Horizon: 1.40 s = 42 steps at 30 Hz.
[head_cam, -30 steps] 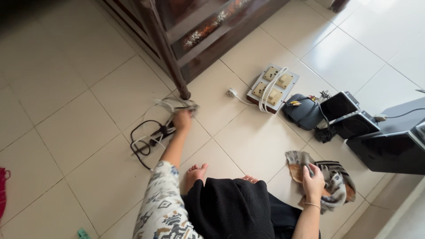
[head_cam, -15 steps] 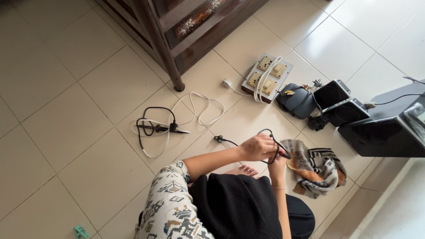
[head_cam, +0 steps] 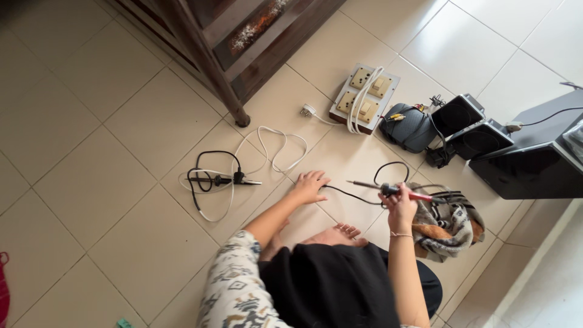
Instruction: The person sits on the floor and wipes a white power cord and a power strip with a cloth. They then place the power strip on the floor, pick up a remote control, wipe it with the cloth, and place it on a speaker. Finally, they pick up a black power cord and wipe it with the cloth.
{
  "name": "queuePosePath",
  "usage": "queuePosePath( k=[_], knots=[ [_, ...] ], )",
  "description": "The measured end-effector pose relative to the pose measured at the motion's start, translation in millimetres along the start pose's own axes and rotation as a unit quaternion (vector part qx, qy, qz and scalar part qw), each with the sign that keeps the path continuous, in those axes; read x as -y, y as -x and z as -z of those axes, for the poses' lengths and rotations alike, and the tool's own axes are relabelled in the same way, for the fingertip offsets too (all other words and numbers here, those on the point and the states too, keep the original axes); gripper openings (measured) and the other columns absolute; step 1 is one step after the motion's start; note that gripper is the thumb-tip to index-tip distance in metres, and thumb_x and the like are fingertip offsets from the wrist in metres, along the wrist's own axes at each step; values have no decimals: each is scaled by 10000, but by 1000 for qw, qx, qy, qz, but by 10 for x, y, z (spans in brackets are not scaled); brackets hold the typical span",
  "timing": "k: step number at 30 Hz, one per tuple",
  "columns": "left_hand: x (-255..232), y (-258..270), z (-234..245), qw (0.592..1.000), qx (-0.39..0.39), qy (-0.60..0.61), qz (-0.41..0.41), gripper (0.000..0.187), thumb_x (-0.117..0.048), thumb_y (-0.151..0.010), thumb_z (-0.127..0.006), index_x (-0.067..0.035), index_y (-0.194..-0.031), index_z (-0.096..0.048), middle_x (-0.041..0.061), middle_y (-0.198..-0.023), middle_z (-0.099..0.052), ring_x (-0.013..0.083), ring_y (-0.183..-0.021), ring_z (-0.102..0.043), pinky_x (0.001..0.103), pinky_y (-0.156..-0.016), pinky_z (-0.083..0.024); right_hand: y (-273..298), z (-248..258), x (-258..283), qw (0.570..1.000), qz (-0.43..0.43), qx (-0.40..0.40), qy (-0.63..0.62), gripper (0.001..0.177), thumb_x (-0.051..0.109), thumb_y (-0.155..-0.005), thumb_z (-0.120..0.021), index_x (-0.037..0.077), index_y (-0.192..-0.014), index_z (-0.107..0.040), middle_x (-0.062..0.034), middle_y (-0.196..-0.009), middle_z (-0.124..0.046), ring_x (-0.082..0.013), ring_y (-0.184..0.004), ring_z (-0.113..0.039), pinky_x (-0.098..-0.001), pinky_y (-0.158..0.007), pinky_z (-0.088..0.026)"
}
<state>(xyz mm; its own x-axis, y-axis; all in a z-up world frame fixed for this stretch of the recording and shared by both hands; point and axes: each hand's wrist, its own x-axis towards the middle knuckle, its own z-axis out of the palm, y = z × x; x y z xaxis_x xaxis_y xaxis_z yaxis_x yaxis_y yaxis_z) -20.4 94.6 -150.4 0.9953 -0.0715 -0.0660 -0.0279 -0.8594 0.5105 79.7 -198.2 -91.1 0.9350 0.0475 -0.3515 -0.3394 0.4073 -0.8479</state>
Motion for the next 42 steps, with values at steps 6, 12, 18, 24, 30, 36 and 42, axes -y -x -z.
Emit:
queuePosePath(
  k=[6, 12, 18, 24, 30, 36, 42],
  knots=[
    [319, 139, 175, 953, -254, -5, 166, 634, -367, -773, -806, -121, -1332, -640, 164, -1503, -504, 354, -1414, -442, 595, -1150, -316, 278, 207, -267, 991, -123, -37, 31, 365, 316, -1072, -577, -48, -1061, -561, -158, -997, -700, -289, -939, -724, -435, -853, -633],
    [1030, 1149, 821, 812, -372, -61, 445, 940, -587, -796, -760, -118, -1532, -413, 357, -1598, -276, 589, -1390, -166, 794, -1012, -198, 567, 176, -214, 987, -159, -20, 27, 342, 320, -1043, -574, -11, -1129, -574, -236, -1142, -697, -329, -1064, -714, -427, -889, -620],
    [886, 991, 737, 847, -285, 23, 449, 920, -660, -850, -669, -94, -1519, -390, 228, -1576, -373, 578, -1528, -20, 776, -1112, -191, 617, 208, -225, 984, -170, -41, -32, 301, 308, -1039, -593, 21, -1125, -566, -244, -1121, -692, -362, -1045, -706, -450, -887, -603],
    [80, -202, 243, 911, -294, 35, 288, 829, -569, -856, -700, -26, -1447, -495, 279, -1550, -388, 597, -1478, -58, 714, -1147, -172, 400, 286, -231, 991, -107, -32, -78, 381, 325, -1057, -582, 38, -1307, -600, -187, -1170, -689, -290, -1082, -690, -400, -962, -572],
    [-175, -1095, 28, 887, -348, 260, 154, 762, -354, -984, -727, 130, -1477, -408, 314, -1564, -357, 565, -1508, -74, 583, -1193, -189, 117, 424, -124, 988, -44, -60, -138, 431, 366, -1034, -520, 189, -1424, -561, -102, -1247, -682, -222, -1078, -670, -317, -870, -541],
    [10, -1154, -58, 869, -348, 313, 162, 294, -262, -970, -680, -55, -1177, -711, 198, -1462, -609, 334, -1397, -560, 413, -1166, -441, -254, 274, 181, 991, 70, 18, -114, 409, 279, -1061, -553, 83, -1419, -527, -98, -1257, -683, -213, -1193, -662, -357, -1025, -569],
    [-347, -873, -132, 902, -343, 206, 160, 244, -158, -836, -767, -84, -1064, -725, 268, -1457, -504, 416, -1332, -493, 471, -1091, -415, -311, -27, 330, 890, 256, -25, 376, 366, 151, -1013, -724, 18, -1351, -680, -132, -1102, -657, -144, -1043, -701, -309, -910, -553]
  ],
)
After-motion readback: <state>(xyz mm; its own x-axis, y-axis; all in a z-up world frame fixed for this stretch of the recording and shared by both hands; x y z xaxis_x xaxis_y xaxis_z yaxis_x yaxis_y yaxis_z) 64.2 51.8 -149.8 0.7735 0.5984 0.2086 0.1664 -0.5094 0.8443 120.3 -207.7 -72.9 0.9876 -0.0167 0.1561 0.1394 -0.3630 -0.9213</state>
